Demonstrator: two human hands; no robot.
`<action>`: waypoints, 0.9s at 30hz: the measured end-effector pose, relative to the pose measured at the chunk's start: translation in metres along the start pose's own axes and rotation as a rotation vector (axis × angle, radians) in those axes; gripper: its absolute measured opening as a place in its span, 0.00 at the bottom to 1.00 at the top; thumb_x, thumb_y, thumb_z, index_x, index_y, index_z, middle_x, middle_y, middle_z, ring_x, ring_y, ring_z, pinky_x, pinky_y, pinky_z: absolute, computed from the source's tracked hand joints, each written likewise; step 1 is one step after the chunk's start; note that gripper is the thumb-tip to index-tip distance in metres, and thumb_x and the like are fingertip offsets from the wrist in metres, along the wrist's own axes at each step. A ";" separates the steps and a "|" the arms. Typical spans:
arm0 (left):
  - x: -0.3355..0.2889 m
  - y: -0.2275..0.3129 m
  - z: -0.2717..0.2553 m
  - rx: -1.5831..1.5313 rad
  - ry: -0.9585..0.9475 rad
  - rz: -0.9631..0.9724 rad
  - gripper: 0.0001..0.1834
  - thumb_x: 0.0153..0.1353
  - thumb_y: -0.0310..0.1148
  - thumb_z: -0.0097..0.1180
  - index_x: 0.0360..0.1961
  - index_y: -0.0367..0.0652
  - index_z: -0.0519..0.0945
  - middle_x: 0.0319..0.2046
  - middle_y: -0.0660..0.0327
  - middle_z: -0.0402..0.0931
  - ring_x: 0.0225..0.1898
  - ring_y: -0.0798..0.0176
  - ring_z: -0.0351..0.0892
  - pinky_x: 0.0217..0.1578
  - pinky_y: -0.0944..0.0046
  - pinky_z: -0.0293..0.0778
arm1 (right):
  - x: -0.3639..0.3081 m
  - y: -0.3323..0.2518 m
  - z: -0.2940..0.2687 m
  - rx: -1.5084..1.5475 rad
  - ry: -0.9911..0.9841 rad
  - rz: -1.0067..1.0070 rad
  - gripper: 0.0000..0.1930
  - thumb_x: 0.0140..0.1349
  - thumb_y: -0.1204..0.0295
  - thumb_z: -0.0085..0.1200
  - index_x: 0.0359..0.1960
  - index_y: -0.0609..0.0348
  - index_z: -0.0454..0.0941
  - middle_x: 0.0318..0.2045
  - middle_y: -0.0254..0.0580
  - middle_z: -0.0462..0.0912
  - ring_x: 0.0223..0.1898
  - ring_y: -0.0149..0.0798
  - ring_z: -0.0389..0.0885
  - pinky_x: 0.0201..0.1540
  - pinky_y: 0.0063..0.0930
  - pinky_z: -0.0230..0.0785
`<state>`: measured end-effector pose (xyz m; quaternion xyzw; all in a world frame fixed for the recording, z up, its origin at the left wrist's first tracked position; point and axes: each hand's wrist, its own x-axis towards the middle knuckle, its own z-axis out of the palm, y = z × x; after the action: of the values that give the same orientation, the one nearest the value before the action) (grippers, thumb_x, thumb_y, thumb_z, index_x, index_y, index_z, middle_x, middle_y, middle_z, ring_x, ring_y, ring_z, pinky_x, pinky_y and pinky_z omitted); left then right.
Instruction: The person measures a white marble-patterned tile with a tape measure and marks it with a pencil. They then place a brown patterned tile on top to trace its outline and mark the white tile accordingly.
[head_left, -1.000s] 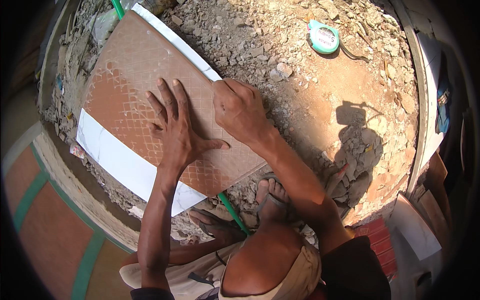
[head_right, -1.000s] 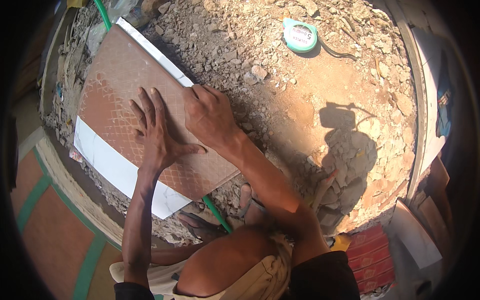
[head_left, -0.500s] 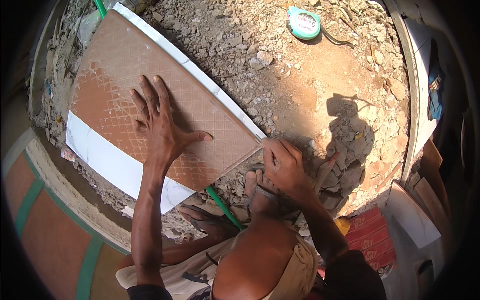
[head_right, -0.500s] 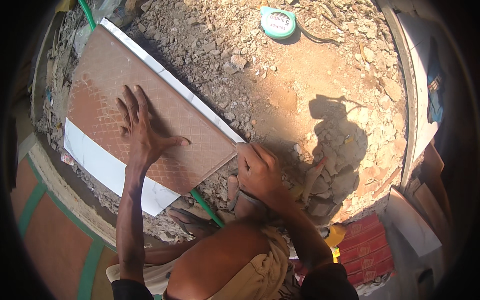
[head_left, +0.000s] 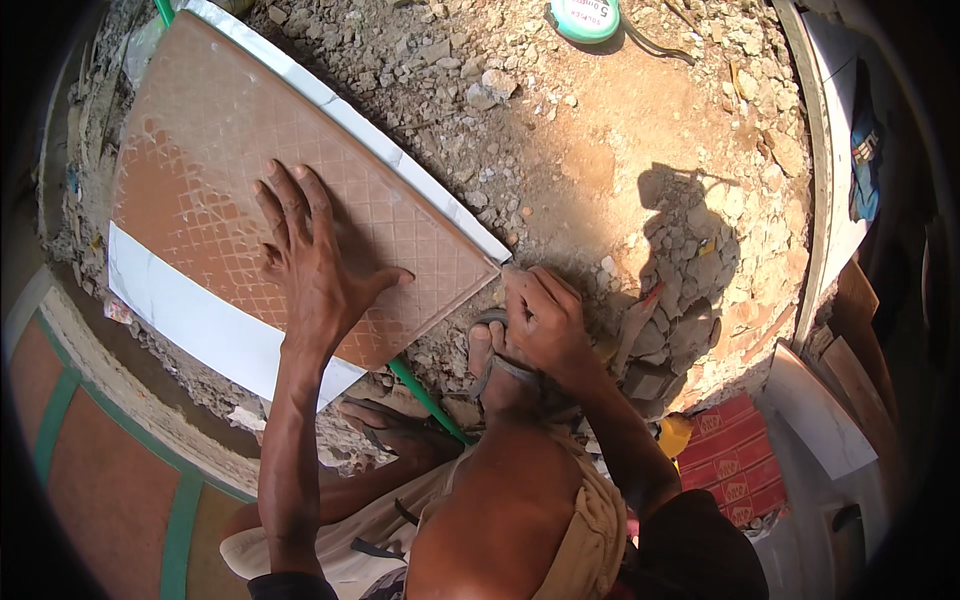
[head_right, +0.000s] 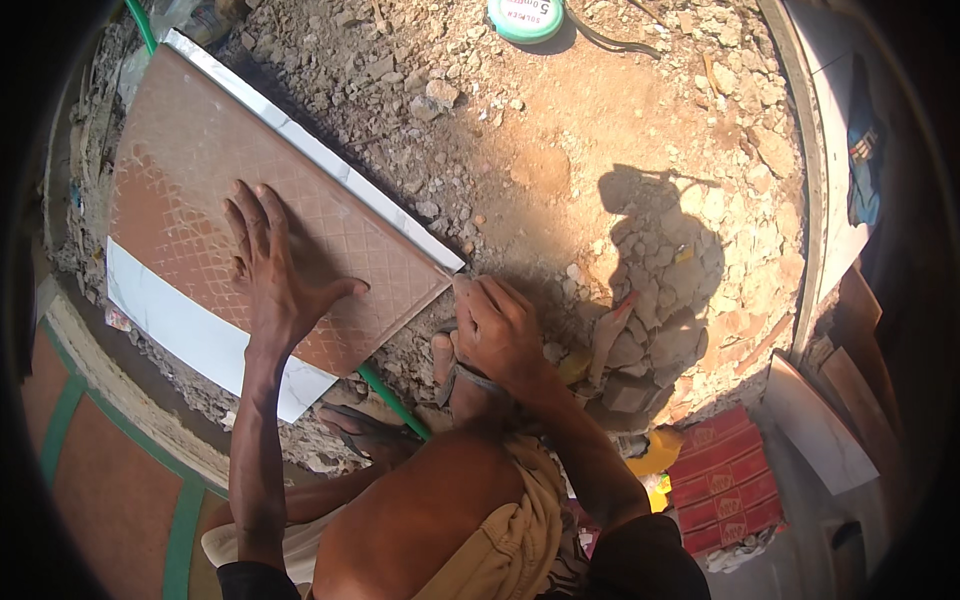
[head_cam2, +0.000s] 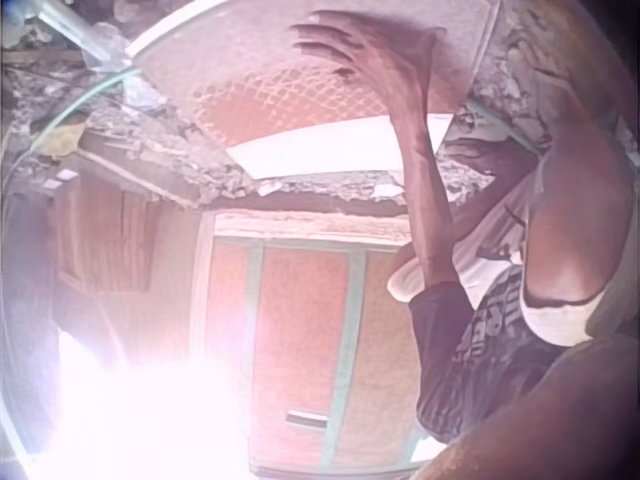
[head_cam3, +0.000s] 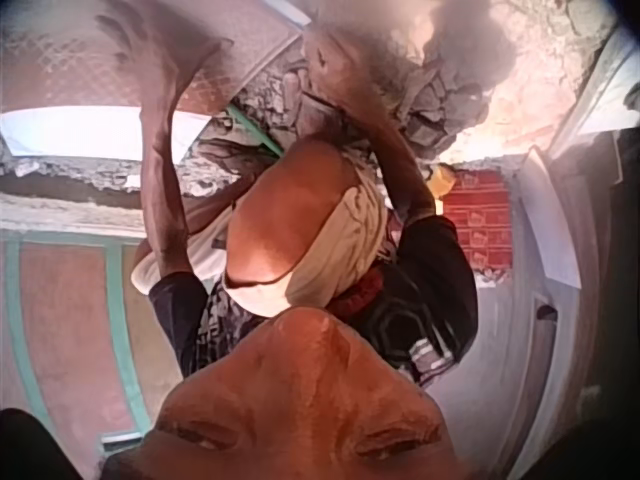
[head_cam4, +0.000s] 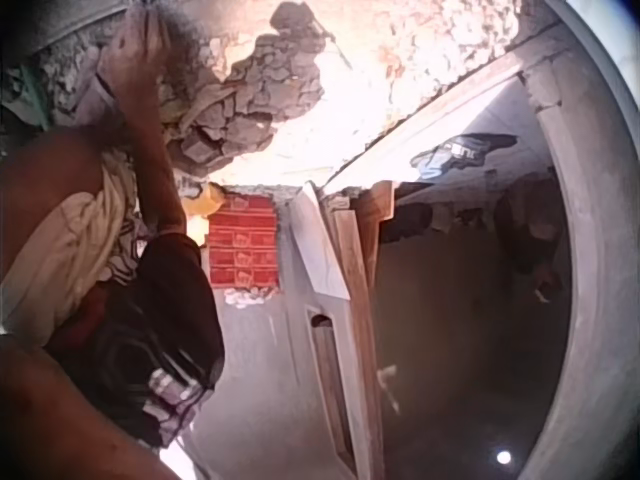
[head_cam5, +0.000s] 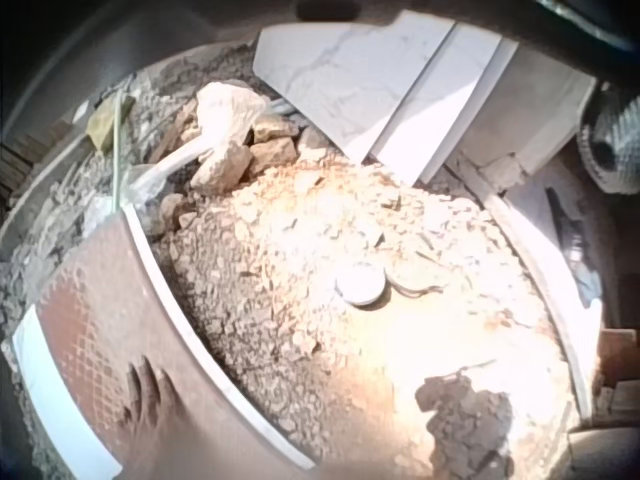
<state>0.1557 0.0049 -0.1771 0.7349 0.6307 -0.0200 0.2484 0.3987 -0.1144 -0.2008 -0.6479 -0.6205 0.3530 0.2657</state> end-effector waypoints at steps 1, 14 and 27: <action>0.000 -0.001 0.001 -0.006 0.010 0.007 0.83 0.25 0.43 0.87 0.78 0.44 0.39 0.78 0.41 0.27 0.77 0.32 0.24 0.68 0.23 0.46 | 0.001 -0.001 0.000 0.003 0.024 -0.028 0.10 0.56 0.85 0.57 0.40 0.69 0.79 0.28 0.51 0.79 0.30 0.52 0.81 0.33 0.40 0.76; -0.001 -0.007 0.005 -0.032 -0.003 -0.009 0.83 0.26 0.45 0.86 0.79 0.46 0.38 0.78 0.42 0.24 0.77 0.32 0.20 0.66 0.21 0.46 | 0.014 -0.006 0.009 -0.083 -0.019 -0.094 0.13 0.52 0.86 0.56 0.42 0.73 0.79 0.30 0.51 0.80 0.32 0.52 0.81 0.37 0.41 0.77; -0.002 -0.008 0.006 -0.037 0.006 0.022 0.84 0.26 0.47 0.86 0.79 0.48 0.36 0.78 0.44 0.23 0.77 0.34 0.19 0.67 0.20 0.44 | 0.017 -0.004 0.012 -0.057 -0.063 -0.084 0.13 0.53 0.85 0.56 0.42 0.74 0.79 0.29 0.51 0.80 0.32 0.51 0.82 0.38 0.41 0.77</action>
<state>0.1498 0.0018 -0.1841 0.7372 0.6235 -0.0032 0.2603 0.3866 -0.0978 -0.2069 -0.6171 -0.6650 0.3441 0.2420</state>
